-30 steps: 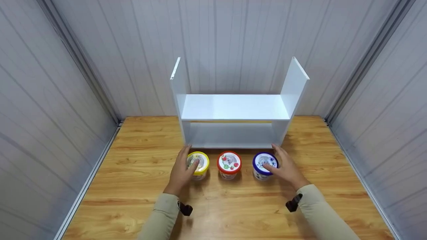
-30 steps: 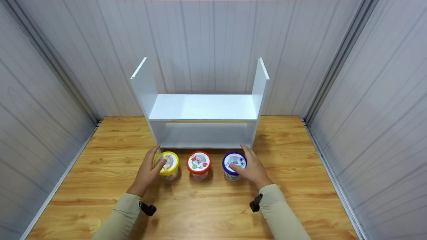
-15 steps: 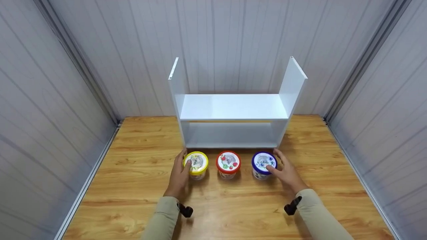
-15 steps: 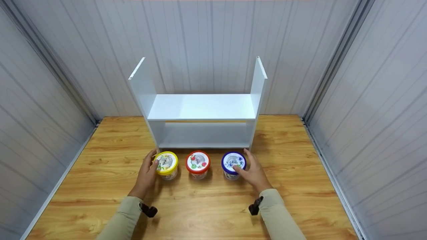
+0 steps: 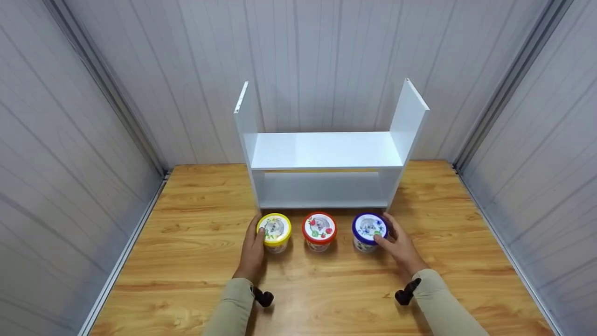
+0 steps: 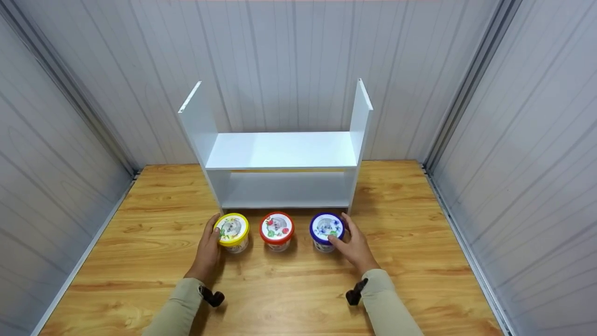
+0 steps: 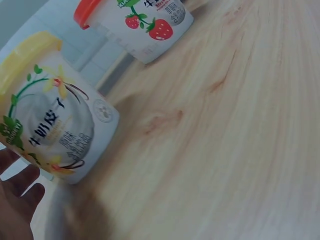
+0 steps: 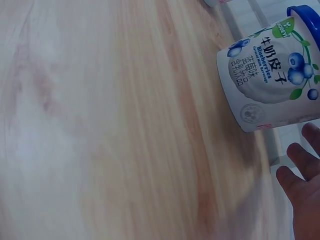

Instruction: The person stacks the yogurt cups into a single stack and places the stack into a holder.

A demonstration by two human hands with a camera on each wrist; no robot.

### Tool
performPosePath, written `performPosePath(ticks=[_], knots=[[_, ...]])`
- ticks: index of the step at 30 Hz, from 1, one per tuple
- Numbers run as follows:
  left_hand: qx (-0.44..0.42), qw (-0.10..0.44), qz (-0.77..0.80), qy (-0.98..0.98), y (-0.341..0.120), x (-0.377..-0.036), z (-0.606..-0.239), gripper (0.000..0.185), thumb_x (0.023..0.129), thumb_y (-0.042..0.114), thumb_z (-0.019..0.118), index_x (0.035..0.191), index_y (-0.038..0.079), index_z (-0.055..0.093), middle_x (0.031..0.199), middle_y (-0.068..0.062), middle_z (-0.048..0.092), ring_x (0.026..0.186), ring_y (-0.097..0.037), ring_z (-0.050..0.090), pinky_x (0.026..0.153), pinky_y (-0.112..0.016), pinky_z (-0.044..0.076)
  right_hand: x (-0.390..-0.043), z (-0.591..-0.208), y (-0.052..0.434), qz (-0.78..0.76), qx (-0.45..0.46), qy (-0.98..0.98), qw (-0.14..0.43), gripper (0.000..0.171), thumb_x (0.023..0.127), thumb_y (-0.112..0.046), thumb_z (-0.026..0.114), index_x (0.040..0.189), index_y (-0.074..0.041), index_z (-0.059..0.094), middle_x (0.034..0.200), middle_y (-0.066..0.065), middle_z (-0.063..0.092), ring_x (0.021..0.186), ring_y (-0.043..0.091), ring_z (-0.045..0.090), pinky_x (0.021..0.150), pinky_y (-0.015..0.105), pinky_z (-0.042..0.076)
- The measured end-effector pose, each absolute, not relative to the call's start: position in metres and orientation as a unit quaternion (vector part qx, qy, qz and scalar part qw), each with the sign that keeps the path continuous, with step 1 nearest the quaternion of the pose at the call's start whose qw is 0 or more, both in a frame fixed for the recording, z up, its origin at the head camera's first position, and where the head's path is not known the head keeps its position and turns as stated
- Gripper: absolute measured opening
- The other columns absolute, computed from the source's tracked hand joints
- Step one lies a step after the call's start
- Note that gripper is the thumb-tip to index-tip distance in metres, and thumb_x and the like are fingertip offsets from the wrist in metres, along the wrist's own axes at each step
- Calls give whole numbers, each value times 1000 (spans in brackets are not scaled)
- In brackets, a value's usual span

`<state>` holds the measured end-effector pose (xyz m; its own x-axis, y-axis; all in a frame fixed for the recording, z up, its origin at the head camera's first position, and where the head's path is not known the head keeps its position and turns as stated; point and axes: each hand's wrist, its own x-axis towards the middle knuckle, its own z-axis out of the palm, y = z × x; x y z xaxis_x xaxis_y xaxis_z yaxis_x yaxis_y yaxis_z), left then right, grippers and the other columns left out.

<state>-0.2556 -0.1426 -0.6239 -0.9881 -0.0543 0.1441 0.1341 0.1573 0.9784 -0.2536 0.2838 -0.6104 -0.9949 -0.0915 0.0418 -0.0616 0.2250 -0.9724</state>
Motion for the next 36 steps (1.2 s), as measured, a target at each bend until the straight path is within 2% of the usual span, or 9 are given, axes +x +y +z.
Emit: performPosePath(ticks=[11,18,20,23,27,32,36], knots=[[-19,89,-663,-743,-140,-259,-640,49,112,31,36,159,19,32,163,-1,32,152,-22,23,124,-46,19,-255,-619,282,-629,-16,777,29,77,97,-23,70,160,-10,27,164,20,25,151,35,21,123,50,19],[-30,83,-670,-737,-141,-256,-640,50,113,26,31,161,18,27,166,-10,26,152,-29,19,124,-51,15,-254,-624,281,-641,-22,767,10,71,99,-15,67,159,-8,30,162,21,29,149,35,27,121,48,25],[-43,82,-673,-734,-140,-251,-634,50,113,23,29,162,15,25,166,-14,23,153,-31,17,124,-52,14,-254,-624,280,-639,-20,769,4,71,98,-14,68,158,-8,31,161,21,31,148,34,29,119,42,29],[-63,89,-673,-732,-140,-244,-623,49,113,18,28,161,12,25,166,-18,22,153,-32,18,124,-51,15,-254,-624,279,-649,-28,760,6,72,98,-11,68,159,-6,30,160,23,32,146,35,31,113,26,36],[-79,95,-672,-730,-138,-238,-617,49,112,17,27,161,9,25,165,-19,24,152,-33,19,123,-52,17,-253,-622,278,-666,-36,745,13,72,97,-6,67,158,-4,29,161,23,29,147,34,30,103,10,37],[-80,105,-687,-715,-138,-240,-620,49,112,17,27,160,6,26,164,-16,27,152,-33,21,123,-52,16,-254,-621,280,-648,-39,760,27,71,99,-10,66,159,-8,28,163,21,26,149,32,27,105,11,34],[-81,118,-699,-701,-140,-242,-623,48,112,16,29,159,5,28,164,-15,29,152,-32,22,124,-51,16,-257,-620,282,-644,-57,761,54,83,95,-9,71,162,-9,22,164,22,22,149,37,26,106,17,37]])
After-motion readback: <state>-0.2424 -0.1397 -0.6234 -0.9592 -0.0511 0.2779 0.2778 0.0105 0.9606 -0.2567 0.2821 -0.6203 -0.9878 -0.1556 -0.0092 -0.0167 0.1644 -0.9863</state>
